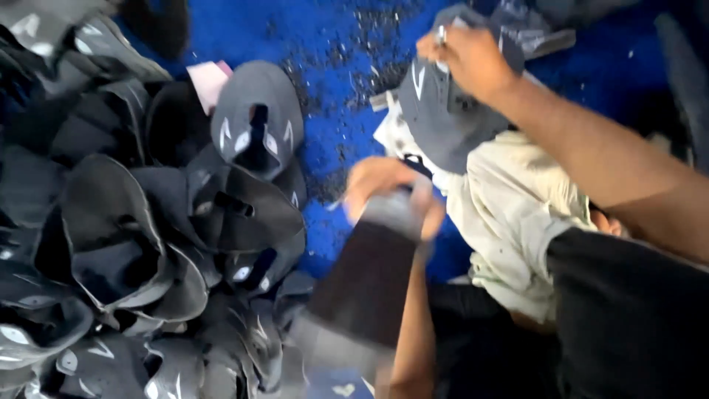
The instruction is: Punching eyelet holes into shoe uppers using a manual punch and striker tool.
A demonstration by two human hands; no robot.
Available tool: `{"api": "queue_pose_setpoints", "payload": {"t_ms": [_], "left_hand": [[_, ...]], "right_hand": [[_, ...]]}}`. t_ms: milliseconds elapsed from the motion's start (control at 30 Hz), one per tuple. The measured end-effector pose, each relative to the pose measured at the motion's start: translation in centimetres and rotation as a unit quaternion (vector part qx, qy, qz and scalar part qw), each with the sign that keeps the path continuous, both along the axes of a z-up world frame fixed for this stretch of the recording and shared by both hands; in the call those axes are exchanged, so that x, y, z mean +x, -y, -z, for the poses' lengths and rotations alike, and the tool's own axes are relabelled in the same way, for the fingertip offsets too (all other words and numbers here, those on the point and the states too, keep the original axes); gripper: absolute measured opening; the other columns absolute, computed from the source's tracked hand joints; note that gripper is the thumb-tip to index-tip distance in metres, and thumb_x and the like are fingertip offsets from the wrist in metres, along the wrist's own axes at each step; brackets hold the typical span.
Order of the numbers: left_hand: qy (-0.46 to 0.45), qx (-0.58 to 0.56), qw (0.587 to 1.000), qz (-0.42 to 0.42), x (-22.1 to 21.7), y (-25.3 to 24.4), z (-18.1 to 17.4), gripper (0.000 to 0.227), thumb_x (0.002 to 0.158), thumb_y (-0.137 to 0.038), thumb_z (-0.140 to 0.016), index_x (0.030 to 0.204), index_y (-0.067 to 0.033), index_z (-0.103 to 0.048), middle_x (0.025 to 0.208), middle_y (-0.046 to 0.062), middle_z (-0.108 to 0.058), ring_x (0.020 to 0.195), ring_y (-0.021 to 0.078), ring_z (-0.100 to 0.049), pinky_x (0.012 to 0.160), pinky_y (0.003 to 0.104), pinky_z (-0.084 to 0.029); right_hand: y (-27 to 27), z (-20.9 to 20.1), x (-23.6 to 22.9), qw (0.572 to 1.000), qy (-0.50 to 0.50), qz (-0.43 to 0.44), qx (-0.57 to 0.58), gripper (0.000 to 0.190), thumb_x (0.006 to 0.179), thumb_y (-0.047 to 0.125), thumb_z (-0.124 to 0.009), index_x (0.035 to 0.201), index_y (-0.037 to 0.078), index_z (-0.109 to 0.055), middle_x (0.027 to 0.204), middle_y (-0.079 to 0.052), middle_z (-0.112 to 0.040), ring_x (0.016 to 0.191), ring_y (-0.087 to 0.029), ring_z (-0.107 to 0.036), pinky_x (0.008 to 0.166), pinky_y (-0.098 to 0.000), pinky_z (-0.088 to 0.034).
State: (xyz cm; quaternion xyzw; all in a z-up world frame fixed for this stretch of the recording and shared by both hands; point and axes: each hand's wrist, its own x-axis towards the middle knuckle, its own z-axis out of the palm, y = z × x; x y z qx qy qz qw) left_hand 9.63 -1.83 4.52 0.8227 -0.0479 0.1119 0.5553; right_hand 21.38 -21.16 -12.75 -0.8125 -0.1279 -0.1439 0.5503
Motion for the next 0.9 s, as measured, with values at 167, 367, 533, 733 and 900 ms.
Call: {"api": "queue_pose_setpoints", "payload": {"t_ms": [167, 367, 533, 733, 900], "left_hand": [[-0.243, 0.192, 0.95, -0.029, -5.9, -1.5, 6.2, 0.051, 0.074, -0.03, -0.083, 0.111, -0.0012, -0.064, 0.085, 0.018, -0.076, 0.077, 0.0333, -0.075, 0.069, 0.043, -0.057], [-0.449, 0.317, 0.831, 0.082, -13.9, -8.1, 0.3, 0.05, 0.087, -0.043, -0.077, 0.115, -0.003, -0.068, 0.097, 0.021, -0.074, 0.092, 0.0368, -0.071, 0.083, 0.047, -0.054], [-0.138, 0.282, 0.948, 0.048, -3.7, -5.8, 4.5, 0.043, 0.089, -0.03, -0.074, 0.118, -0.0002, -0.064, 0.113, 0.019, -0.069, 0.106, 0.0378, -0.064, 0.094, 0.046, -0.049], [-0.043, 0.313, 0.949, 0.004, 13.7, 2.5, 17.1, 0.067, 0.087, -0.048, -0.078, 0.125, 0.0042, -0.06, 0.124, 0.028, -0.062, 0.115, 0.046, -0.058, 0.095, 0.057, -0.046], [0.073, -0.316, 0.923, -0.209, 10.8, 3.2, -5.6, 0.032, 0.088, -0.02, -0.069, 0.117, -0.0092, -0.061, 0.113, 0.016, -0.069, 0.1, 0.0301, -0.071, 0.083, 0.047, -0.059]], "right_hand": [[1.4, 3.4, -0.3, 0.997, -0.042, -0.021, 0.056, 0.018, 0.1, -0.002, -0.056, 0.113, -0.004, -0.068, 0.115, -0.023, -0.072, 0.101, -0.034, -0.071, 0.088, -0.0413, -0.059], [7.3, 3.0, -2.3, 0.866, -0.23, 0.095, 0.433, 0.019, 0.109, 0.006, -0.05, 0.112, 0.004, -0.069, 0.105, -0.014, -0.07, 0.09, -0.022, -0.063, 0.081, -0.0337, -0.053], [7.9, 3.4, -5.9, 0.925, -0.243, 0.2, 0.211, 0.025, 0.099, 0.014, -0.074, 0.12, 0.001, -0.071, 0.11, -0.011, -0.068, 0.091, -0.013, -0.066, 0.079, -0.0297, -0.051], [8.1, 2.7, -2.8, 0.958, -0.226, 0.175, -0.018, 0.049, 0.082, 0.016, -0.09, 0.123, -0.002, -0.069, 0.11, -0.005, -0.07, 0.098, -0.015, -0.061, 0.083, -0.0317, -0.048], [10.6, -4.9, -1.3, 0.945, -0.201, 0.201, 0.16, 0.036, 0.095, 0.015, -0.08, 0.13, 0.012, -0.074, 0.112, -0.002, -0.07, 0.086, -0.013, -0.056, 0.076, -0.0293, -0.048]]}}
